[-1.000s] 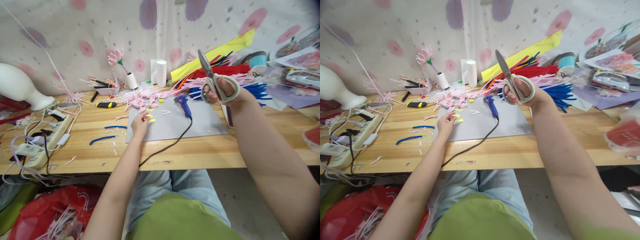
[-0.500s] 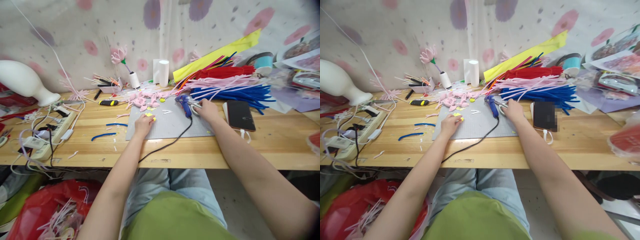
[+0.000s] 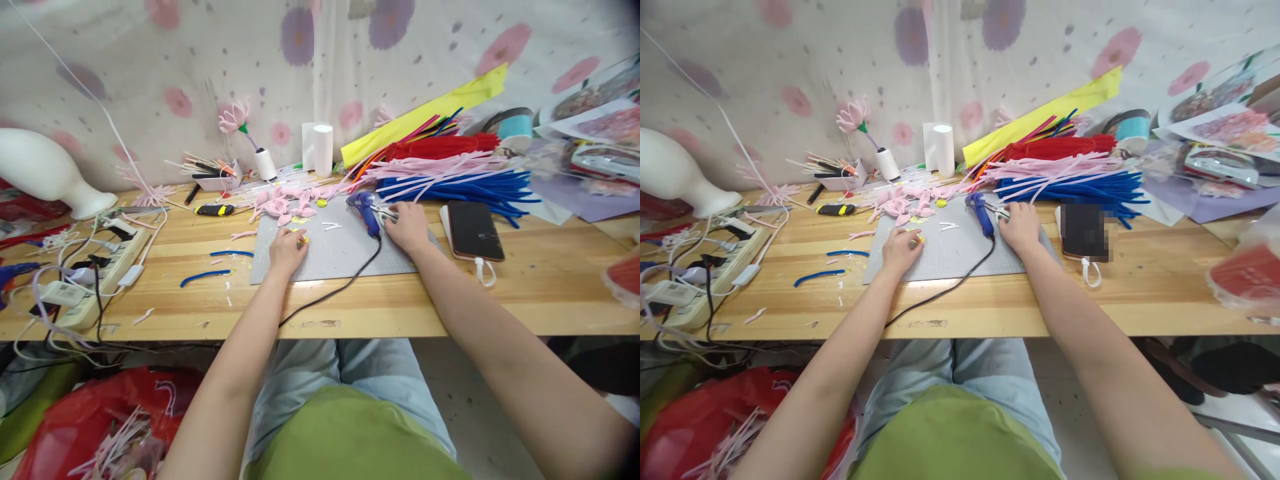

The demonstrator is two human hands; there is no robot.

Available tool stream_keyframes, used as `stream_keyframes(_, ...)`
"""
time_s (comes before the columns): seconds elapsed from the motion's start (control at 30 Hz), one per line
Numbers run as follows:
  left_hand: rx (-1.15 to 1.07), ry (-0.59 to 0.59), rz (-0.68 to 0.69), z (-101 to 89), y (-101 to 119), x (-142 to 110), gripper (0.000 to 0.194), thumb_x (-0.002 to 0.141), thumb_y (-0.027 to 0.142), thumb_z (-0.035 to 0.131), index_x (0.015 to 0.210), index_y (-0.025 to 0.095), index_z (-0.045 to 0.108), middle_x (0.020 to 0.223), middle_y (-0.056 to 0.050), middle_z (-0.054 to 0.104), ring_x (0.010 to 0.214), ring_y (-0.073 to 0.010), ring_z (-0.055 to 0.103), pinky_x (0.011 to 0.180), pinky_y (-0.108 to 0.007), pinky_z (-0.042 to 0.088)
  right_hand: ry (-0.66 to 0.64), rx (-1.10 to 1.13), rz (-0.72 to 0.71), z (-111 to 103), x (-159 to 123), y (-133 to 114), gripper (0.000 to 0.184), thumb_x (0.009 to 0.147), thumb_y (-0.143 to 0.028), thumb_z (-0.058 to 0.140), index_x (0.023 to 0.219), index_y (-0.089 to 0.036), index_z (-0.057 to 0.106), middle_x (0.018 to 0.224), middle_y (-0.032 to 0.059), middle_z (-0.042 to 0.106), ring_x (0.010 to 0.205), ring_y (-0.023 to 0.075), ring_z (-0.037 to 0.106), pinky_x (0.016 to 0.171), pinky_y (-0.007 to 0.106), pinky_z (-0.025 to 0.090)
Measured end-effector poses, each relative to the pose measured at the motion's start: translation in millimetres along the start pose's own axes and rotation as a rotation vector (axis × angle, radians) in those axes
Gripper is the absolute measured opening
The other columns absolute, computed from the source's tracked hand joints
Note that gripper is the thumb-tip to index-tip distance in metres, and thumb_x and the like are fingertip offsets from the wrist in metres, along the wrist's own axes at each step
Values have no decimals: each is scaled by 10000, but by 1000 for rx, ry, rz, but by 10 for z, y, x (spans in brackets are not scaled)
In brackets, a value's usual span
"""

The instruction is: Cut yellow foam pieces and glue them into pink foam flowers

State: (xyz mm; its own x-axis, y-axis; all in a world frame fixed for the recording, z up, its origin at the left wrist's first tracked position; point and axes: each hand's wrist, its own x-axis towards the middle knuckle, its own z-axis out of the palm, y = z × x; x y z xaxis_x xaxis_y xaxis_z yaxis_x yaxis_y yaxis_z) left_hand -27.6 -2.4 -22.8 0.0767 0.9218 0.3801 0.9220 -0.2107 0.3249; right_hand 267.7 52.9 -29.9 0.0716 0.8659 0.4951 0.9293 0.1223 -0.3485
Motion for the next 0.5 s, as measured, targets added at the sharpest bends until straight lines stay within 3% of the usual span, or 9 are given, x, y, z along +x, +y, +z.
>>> stream_keyframes(0.13,3,35,-47,12,-30,52,442,760,137,542,1184,250,595,962,-23,691,1032,-219,507,881,-332,415,-4,136,0,-56,-47,-153,225,711,-268,525,907,-172,577,949,126,620,938,274,533,861,410,407)
stream_keyframes(0.27,-32,92,-41,-2,-33,63,580,746,106,516,1308,243,484,1063,-24,672,1061,-227,484,943,-358,373,-79,233,28,-39,-74,-286,329,727,-390,562,958,-156,569,969,133,622,923,264,552,844,400,430)
stream_keyframes(0.5,-92,214,-102,-52,-20,36,624,708,19,445,1290,242,479,1040,-38,667,1040,-228,497,945,-375,350,-145,245,50,113,-13,-394,455,708,-438,614,1027,-117,566,1044,174,608,1010,294,546,885,425,417)
